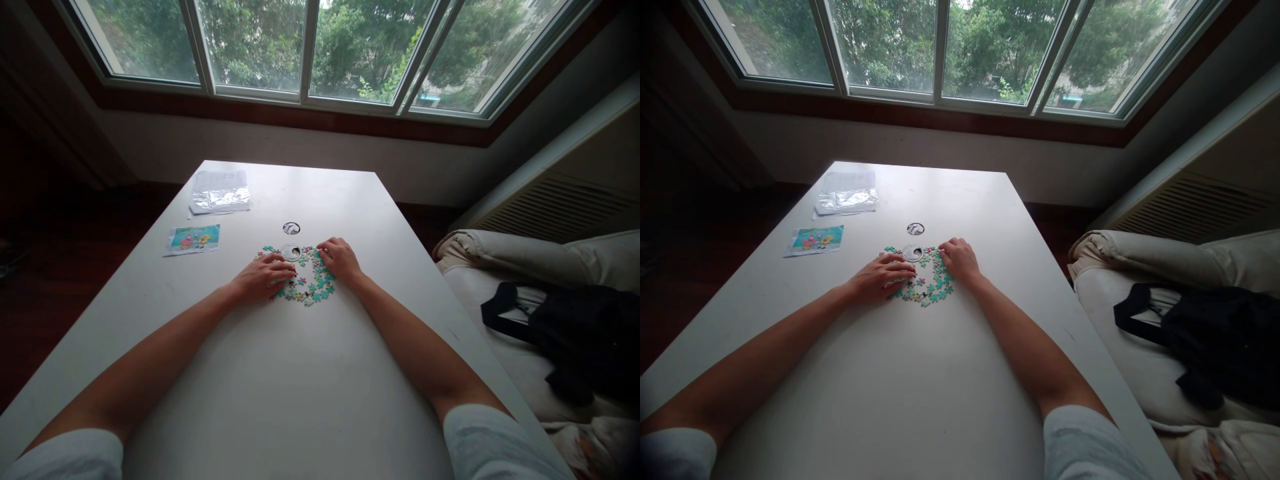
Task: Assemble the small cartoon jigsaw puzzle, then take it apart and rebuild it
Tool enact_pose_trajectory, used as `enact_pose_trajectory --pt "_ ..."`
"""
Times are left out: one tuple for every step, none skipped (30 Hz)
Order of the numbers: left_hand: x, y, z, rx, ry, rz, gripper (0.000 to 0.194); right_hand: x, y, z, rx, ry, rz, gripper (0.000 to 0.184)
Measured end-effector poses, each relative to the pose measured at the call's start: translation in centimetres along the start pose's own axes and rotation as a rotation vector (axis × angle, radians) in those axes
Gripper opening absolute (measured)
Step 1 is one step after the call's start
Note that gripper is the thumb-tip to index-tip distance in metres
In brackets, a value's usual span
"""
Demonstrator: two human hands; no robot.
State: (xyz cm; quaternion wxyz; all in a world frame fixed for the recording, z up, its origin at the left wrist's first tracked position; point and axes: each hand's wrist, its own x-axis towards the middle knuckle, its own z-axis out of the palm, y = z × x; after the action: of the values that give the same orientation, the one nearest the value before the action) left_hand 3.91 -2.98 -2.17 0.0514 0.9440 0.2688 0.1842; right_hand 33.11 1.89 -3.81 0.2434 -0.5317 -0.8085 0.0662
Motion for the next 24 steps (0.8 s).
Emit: enact_pose_trajectory --pt "0.0 0.0 0.0 -0.001 -0.002 -0.003 0.037 0.0 0.1 0.0 0.007 0.001 0.009 0.023" --pt "0.0 0.0 0.0 -0.003 -0.004 -0.005 0.037 0.1 0.2 0.0 0.018 0.002 0.021 0.024" --pt "0.0 0.1 -0.1 -0.007 -0.004 -0.005 0.037 0.1 0.3 -0.2 0.03 0.003 0.035 0.025" --pt "0.0 0.1 -0.1 -0.011 -0.003 -0.004 0.037 0.2 0.5 -0.4 0.045 0.001 0.048 0.025" --pt "0.0 0.1 -0.1 -0.014 -0.002 -0.002 0.037 0.3 0.7 -0.7 0.06 -0.004 0.058 0.026" --pt "0.1 0.1 -0.1 -0.014 -0.001 0.001 0.037 0.4 0.9 -1.0 0.075 -0.014 0.066 0.026" --pt "0.1 0.1 -0.2 -0.011 -0.002 0.001 0.037 0.5 1.2 -1.3 0.088 -0.028 0.071 0.026" --pt "0.1 0.1 -0.2 -0.006 -0.004 0.002 0.037 0.6 1.4 -1.6 0.098 -0.046 0.077 0.025" --pt "0.1 0.1 -0.2 0.0 -0.006 0.001 0.037 0.7 1.6 -1.8 0.105 -0.067 0.084 0.025" --pt "0.1 0.1 -0.2 0.007 -0.008 0.001 0.037 0.8 1.9 -2.1 0.109 -0.09 0.09 0.024" --pt "0.1 0.1 -0.2 0.013 -0.01 0.0 0.036 0.9 2.0 -2.3 0.113 -0.111 0.096 0.023" --pt "0.0 0.1 -0.2 0.018 -0.013 0.001 0.036 1.0 2.2 -2.4 0.118 -0.13 0.1 0.023" --pt "0.0 0.1 -0.2 0.022 -0.016 0.001 0.036 1.0 2.3 -2.6 0.124 -0.144 0.101 0.022" --pt "0.0 0.1 -0.2 0.024 -0.018 0.001 0.036 1.1 2.4 -2.7 0.13 -0.155 0.1 0.021" --pt "0.0 0.1 -0.2 0.025 -0.019 0.001 0.036 1.1 2.5 -2.9 0.135 -0.166 0.095 0.021" --pt "0.0 0.0 -0.2 0.026 -0.018 0.002 0.036 1.1 2.5 -3.1 0.138 -0.18 0.087 0.02" --pt "0.0 0.0 -0.2 0.027 -0.016 0.002 0.036 1.1 2.6 -3.2 0.137 -0.197 0.074 0.02" --pt "0.0 0.0 -0.1 0.029 -0.014 0.001 0.036 1.0 2.6 -3.4 0.136 -0.218 0.061 0.019" --pt "0.0 0.0 -0.1 0.03 -0.013 0.001 0.036 1.0 2.6 -3.7 0.138 -0.24 0.046 0.019" --pt "0.0 -0.1 -0.1 0.03 -0.012 0.002 0.036 1.0 2.6 -3.9 0.143 -0.263 0.033 0.019" --pt "0.0 -0.1 0.0 0.028 -0.01 0.003 0.037 0.9 2.6 -4.1 0.152 -0.285 0.022 0.018" --pt "0.0 -0.1 0.0 0.024 -0.008 0.005 0.037 0.9 2.6 -4.3 0.16 -0.304 0.012 0.018" --pt "0.0 -0.1 0.0 0.018 -0.005 0.006 0.037 0.9 2.6 -4.5 0.167 -0.32 0.005 0.018" --pt "0.0 -0.1 0.0 0.013 -0.002 0.006 0.036 0.8 2.6 -4.6 0.17 -0.332 -0.003 0.018"
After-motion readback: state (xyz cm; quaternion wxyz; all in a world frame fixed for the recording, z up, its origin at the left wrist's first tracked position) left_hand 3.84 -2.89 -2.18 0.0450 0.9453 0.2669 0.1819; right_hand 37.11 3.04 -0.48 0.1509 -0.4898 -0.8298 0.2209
